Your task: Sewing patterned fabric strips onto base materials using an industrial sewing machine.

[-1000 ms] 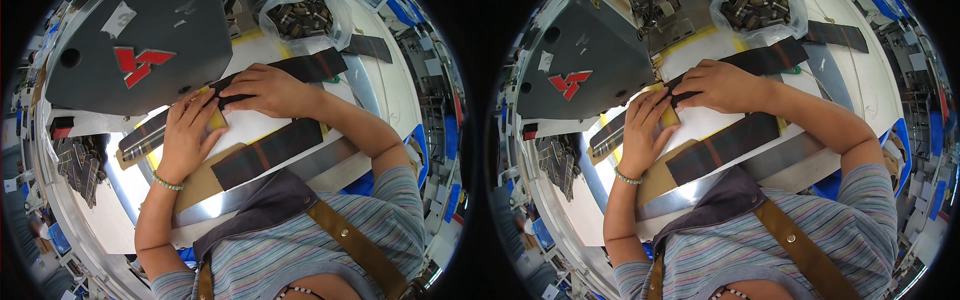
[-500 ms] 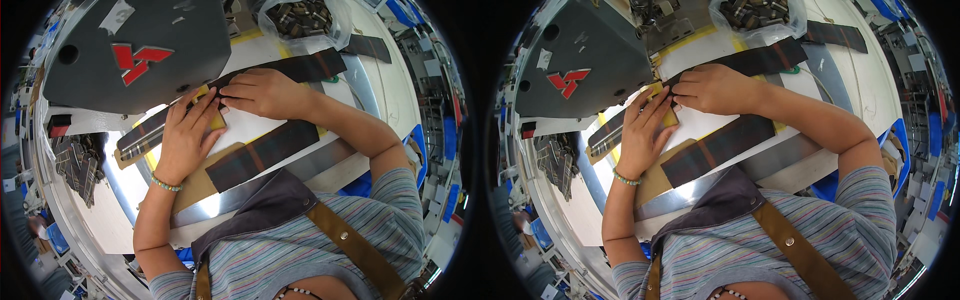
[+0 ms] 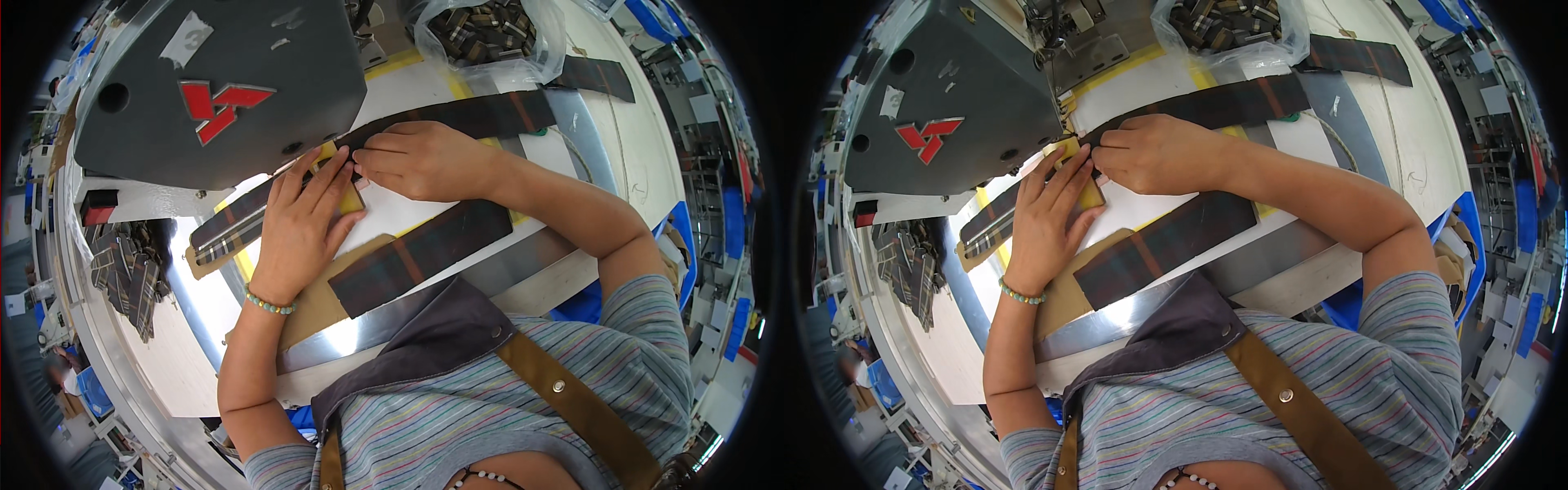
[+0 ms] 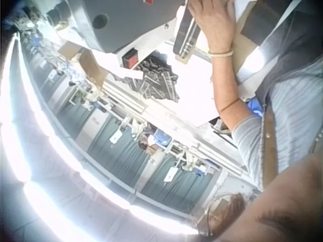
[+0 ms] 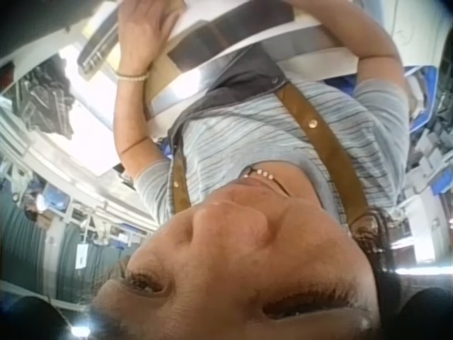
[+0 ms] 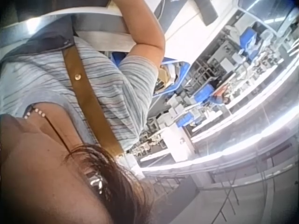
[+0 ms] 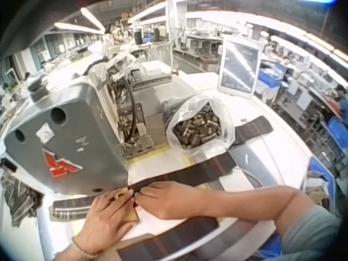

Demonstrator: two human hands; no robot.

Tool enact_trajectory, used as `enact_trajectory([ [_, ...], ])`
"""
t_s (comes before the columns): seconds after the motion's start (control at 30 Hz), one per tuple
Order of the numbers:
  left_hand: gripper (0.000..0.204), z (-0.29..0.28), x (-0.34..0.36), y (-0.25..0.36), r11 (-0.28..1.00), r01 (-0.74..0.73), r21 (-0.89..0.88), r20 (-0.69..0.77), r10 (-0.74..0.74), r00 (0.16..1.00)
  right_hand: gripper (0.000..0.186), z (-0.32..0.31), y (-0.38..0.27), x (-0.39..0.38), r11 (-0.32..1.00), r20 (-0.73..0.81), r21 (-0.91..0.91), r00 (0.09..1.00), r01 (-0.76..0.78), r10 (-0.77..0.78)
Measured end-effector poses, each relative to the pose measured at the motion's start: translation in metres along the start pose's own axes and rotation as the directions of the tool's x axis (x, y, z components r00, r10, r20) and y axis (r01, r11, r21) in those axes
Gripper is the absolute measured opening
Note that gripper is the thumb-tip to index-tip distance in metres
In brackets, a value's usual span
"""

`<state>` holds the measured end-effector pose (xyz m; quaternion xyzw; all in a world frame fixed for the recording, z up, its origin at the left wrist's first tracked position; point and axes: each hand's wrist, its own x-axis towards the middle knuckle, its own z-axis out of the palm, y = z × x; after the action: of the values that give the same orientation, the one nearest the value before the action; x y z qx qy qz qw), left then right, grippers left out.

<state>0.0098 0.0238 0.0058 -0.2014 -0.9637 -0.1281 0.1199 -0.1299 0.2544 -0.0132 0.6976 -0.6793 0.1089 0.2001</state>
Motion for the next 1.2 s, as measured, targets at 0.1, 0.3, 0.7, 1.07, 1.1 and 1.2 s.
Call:
enact_trajectory([
  [0.1, 0.059, -0.001, 0.000, 0.004, 0.998, -0.002, 0.063, 0.007, 0.002, 1.000, 0.030, -0.004, 0.009, -0.002, 0.999, 0.009, 0.051, 1.000, 0.005, -0.006],
  [0.3, 0.065, -0.001, 0.001, 0.006, 0.995, 0.004, 0.101, 0.026, -0.007, 1.000, 0.031, -0.008, 0.020, -0.014, 0.963, 0.035, 0.234, 0.991, -0.133, 0.128],
  [0.7, 0.058, -0.002, 0.003, 0.007, 0.995, -0.001, 0.098, 0.014, -0.001, 1.000, 0.030, -0.002, 0.024, -0.011, 0.943, -0.016, 0.311, 0.991, -0.121, 0.133],
  [1.07, 0.043, -0.005, -0.005, 0.006, 0.991, 0.019, 0.129, -0.048, -0.013, 0.999, 0.036, -0.012, 0.026, -0.010, 0.965, 0.084, 0.243, 0.993, -0.102, 0.084],
  [1.1, 0.043, -0.006, -0.005, 0.007, 0.991, 0.026, 0.131, -0.042, -0.020, 0.999, 0.035, -0.013, 0.027, -0.010, 0.966, 0.099, 0.239, 0.992, -0.096, 0.074],
  [1.2, 0.044, -0.009, -0.003, 0.008, 0.988, 0.030, 0.151, -0.025, -0.027, 0.999, 0.034, -0.014, 0.027, -0.007, 0.970, 0.115, 0.224, 0.991, -0.092, 0.068],
])
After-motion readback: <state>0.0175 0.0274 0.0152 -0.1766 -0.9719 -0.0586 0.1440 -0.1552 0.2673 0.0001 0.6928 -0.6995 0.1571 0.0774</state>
